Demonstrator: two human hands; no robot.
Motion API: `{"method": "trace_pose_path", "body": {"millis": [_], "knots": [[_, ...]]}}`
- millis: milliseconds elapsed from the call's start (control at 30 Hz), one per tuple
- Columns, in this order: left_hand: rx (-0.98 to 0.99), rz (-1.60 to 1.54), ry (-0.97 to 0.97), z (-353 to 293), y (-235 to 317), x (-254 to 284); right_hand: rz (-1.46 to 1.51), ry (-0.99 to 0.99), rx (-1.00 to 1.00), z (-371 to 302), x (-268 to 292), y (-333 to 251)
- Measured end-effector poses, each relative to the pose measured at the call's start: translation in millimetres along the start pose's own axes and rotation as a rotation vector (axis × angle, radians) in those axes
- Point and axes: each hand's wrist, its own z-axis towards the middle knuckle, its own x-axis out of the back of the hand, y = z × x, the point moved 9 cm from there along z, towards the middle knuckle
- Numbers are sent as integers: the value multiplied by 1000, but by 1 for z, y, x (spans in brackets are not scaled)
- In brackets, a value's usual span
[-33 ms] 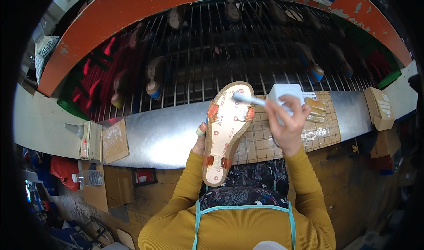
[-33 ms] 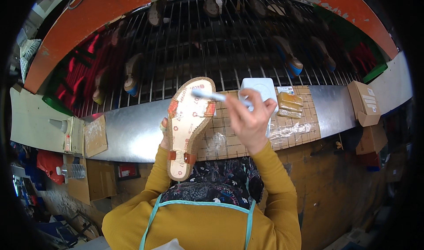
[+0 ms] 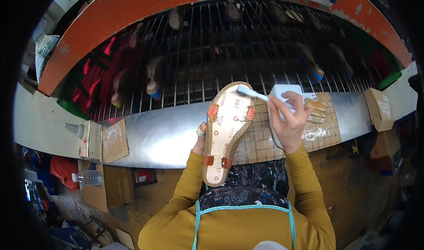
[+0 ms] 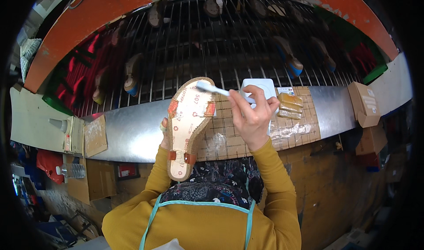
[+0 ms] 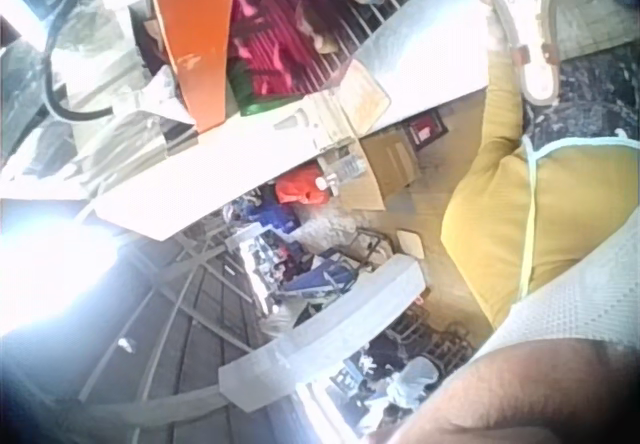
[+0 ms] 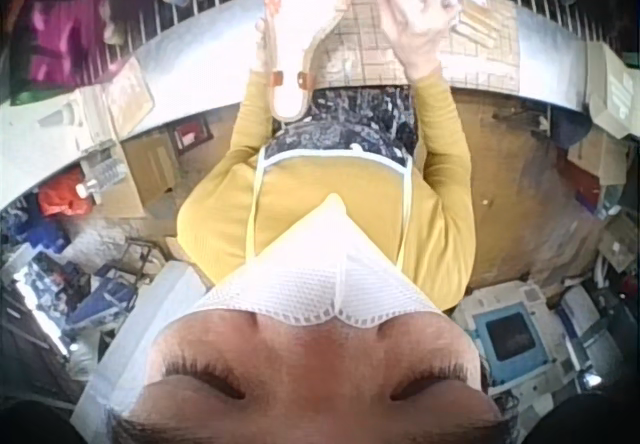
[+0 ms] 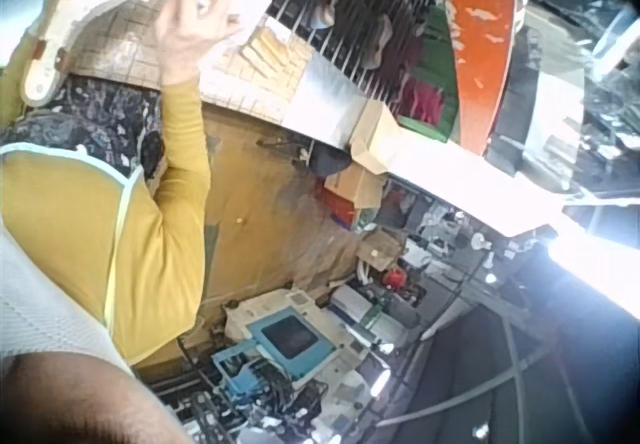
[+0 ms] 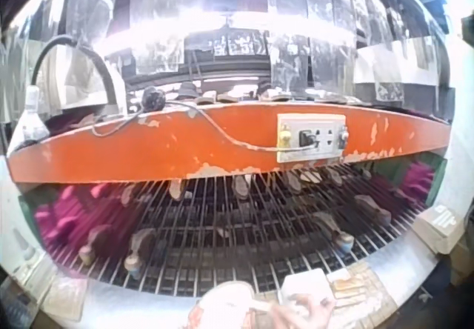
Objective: The person applies glue to the sole of a green sandal using a brush, then repeats the process on a blue sandal. The person repeatedly dips the brush into a glue container and spreads glue along the edges and surface of each sole.
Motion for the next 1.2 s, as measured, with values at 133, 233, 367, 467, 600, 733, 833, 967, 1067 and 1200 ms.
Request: {"method": "trace_pose_path", "body": {"millis": [133,233,367,467,600,733,833,967,1067,1200], "knots": [[-50,7,38,1,1,16,-161,-50,96,-23,4,-22],[-82,11,125,7,7,30,189,-188,54,-41,2,-34],[-3,-131,-35,31,9,38,1302,-485,-520,-74,-44,-10],[23,-313,92,52,7,46,1791,-463,-984,-126,-72,6],[212,-218,131,89,0,76,1765,-458,-1082,-155,-69,15],[144,-113,360,130,21,100,1782,-455,-1067,-161,-66,25],[129,-149,428,187,13,146,1802,-389,-1043,-157,-64,32],[-162,-486,424,241,5,191,1813,-441,-999,-175,-79,47],[-161,-573,840,208,-5,147,1717,-543,-1131,-181,-78,53],[-124,-685,819,145,-14,139,2507,-871,-731,-206,-112,51]]}}
